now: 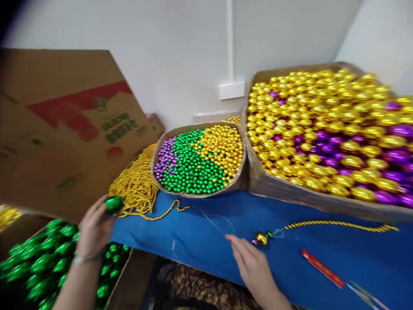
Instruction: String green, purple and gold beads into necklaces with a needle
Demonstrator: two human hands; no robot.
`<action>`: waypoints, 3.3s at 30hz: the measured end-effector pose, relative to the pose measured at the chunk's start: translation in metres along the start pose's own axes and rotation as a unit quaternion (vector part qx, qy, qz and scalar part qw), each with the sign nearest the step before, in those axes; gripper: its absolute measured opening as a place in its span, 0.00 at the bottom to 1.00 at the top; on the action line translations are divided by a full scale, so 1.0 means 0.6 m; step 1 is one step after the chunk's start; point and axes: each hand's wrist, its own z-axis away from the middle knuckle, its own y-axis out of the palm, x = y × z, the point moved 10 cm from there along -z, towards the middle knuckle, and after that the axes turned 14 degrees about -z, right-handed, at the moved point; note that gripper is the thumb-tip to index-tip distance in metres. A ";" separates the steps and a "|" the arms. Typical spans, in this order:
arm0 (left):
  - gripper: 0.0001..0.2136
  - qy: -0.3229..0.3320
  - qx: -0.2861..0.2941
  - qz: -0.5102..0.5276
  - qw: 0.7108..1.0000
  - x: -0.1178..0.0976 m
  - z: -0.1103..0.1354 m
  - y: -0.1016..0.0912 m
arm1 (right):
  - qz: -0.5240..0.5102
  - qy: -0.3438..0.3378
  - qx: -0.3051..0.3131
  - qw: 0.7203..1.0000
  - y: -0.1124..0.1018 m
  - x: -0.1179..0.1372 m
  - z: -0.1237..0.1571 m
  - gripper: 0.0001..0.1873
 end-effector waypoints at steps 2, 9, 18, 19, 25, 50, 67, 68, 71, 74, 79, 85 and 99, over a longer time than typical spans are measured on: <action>0.18 -0.031 0.091 0.090 0.991 0.009 0.021 0.058 | 0.003 -0.029 0.002 1.000 0.005 0.006 -0.006 0.15; 0.19 -0.129 0.385 0.324 0.855 -0.017 0.141 0.330 | 0.062 -0.046 0.005 0.997 -0.008 0.034 -0.018 0.15; 0.20 -0.154 0.438 0.343 0.817 -0.021 0.173 0.364 | 0.091 -0.018 0.010 0.996 -0.022 0.020 -0.017 0.16; 0.20 -0.155 0.438 0.341 0.817 -0.021 0.174 0.364 | 0.093 -0.021 0.011 0.995 -0.021 0.020 -0.016 0.16; 0.22 -0.128 0.445 0.304 0.833 -0.021 0.170 0.362 | 0.116 -0.031 0.021 0.993 -0.019 0.017 -0.012 0.16; 0.20 0.039 0.469 0.181 0.864 -0.066 0.189 0.359 | 0.203 -0.068 0.013 0.977 -0.018 0.012 -0.007 0.17; 0.25 0.112 0.483 0.142 0.857 -0.081 0.212 0.400 | 0.101 -0.039 -0.016 0.994 -0.027 -0.018 -0.005 0.15; 0.22 0.153 0.435 0.095 0.883 -0.091 0.182 0.400 | 0.114 -0.041 -0.025 0.992 -0.031 -0.020 -0.004 0.15; 0.15 0.302 0.301 -0.111 0.898 -0.131 0.113 0.422 | 0.137 -0.043 -0.038 0.989 -0.038 -0.028 0.000 0.15; 0.11 0.386 0.303 -0.257 0.833 -0.149 0.093 0.491 | 0.156 -0.048 -0.048 0.985 -0.041 -0.028 0.003 0.16; 0.07 0.360 0.324 -0.238 0.842 -0.149 0.093 0.527 | 0.167 -0.037 -0.061 0.983 -0.050 -0.028 0.005 0.16; 0.12 0.108 0.435 0.073 0.891 -0.110 0.142 0.482 | 0.146 -0.014 -0.079 0.986 -0.062 -0.028 0.007 0.14; 0.10 -0.101 0.420 0.295 0.852 -0.072 0.190 0.451 | 0.188 -0.046 -0.072 0.979 -0.056 -0.004 0.007 0.15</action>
